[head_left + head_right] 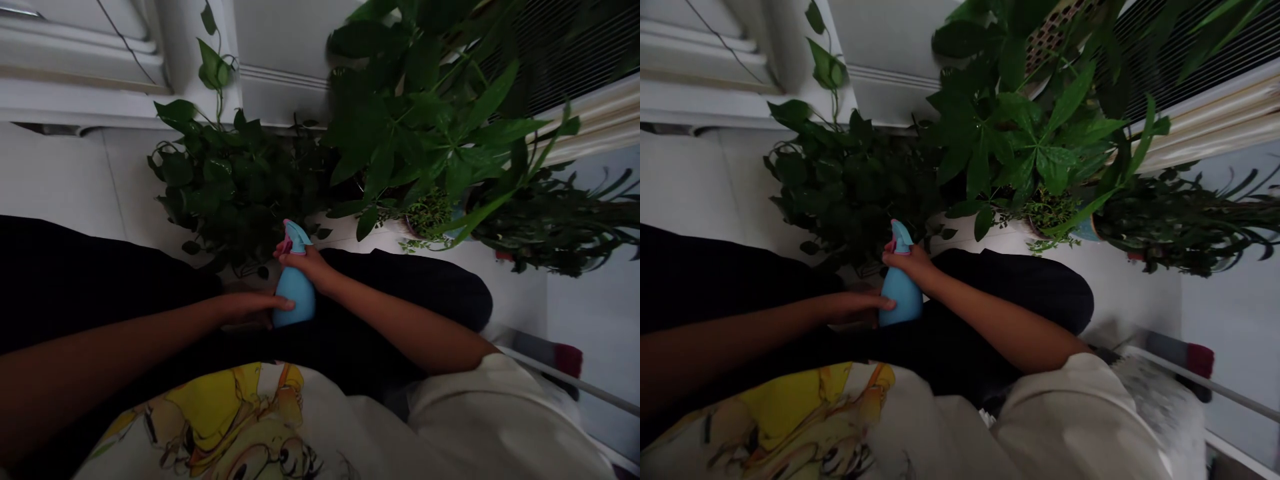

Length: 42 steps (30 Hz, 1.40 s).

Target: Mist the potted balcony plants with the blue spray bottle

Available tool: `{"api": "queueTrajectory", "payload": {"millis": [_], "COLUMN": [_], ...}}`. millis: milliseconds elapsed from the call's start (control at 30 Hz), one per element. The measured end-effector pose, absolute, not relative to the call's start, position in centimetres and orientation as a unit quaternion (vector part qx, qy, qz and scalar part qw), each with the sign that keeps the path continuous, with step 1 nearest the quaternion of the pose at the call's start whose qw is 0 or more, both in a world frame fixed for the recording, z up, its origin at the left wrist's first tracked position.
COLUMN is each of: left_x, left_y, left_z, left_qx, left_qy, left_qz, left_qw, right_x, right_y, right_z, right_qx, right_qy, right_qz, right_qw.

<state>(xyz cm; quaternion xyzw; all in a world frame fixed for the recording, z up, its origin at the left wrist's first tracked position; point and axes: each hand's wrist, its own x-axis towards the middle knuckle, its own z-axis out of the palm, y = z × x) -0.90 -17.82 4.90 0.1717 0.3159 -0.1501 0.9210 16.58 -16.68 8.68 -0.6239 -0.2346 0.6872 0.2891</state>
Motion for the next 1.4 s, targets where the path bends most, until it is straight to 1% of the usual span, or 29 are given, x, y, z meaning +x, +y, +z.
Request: {"api": "queueTrajectory", "payload": {"millis": [100,300,500,733,867,933,1067,1200,1400], "left_x": [-0.9,-1.0,-1.1,-1.2,-1.3,-1.3,-1.4,-1.6,-1.8], "left_y": [-18.0,-17.3,-17.7,-18.9,-19.2,-19.3,-19.5,-20.0,-19.8], "left_z": [4.8,5.1,5.2,5.2,5.5,5.7,5.8,5.9,6.3], "left_qx": [0.169,0.193,0.182,0.113,0.097,0.099,0.114,0.073,0.017], "left_qy": [0.312,0.313,0.318,0.318,0.345,0.351,0.351,0.338,0.346], "left_qz": [-0.148,-0.167,-0.158,-0.169,-0.174,-0.167,-0.152,-0.146,-0.133], "left_qw": [0.923,0.915,0.917,0.926,0.917,0.916,0.917,0.927,0.929], "right_x": [16.7,16.6,16.4,16.3,16.1,16.2,16.1,15.3,14.1], "right_y": [-16.6,-16.7,-16.4,-16.8,-17.0,-17.0,-16.6,-15.9,-15.0], "right_z": [8.5,8.9,9.5,9.4,8.8,8.7,9.0,8.8,7.4], "right_qx": [-0.627,-0.665,-0.608,-0.638,-0.597,-0.584,-0.610,-0.620,-0.619], "right_qy": [-0.229,-0.268,-0.217,-0.289,-0.261,-0.266,-0.328,-0.353,-0.255], "right_qz": [0.691,0.644,0.700,0.675,0.712,0.722,0.692,0.682,0.718], "right_qw": [0.277,0.267,0.306,0.231,0.259,0.258,0.202,0.159,0.192]}}
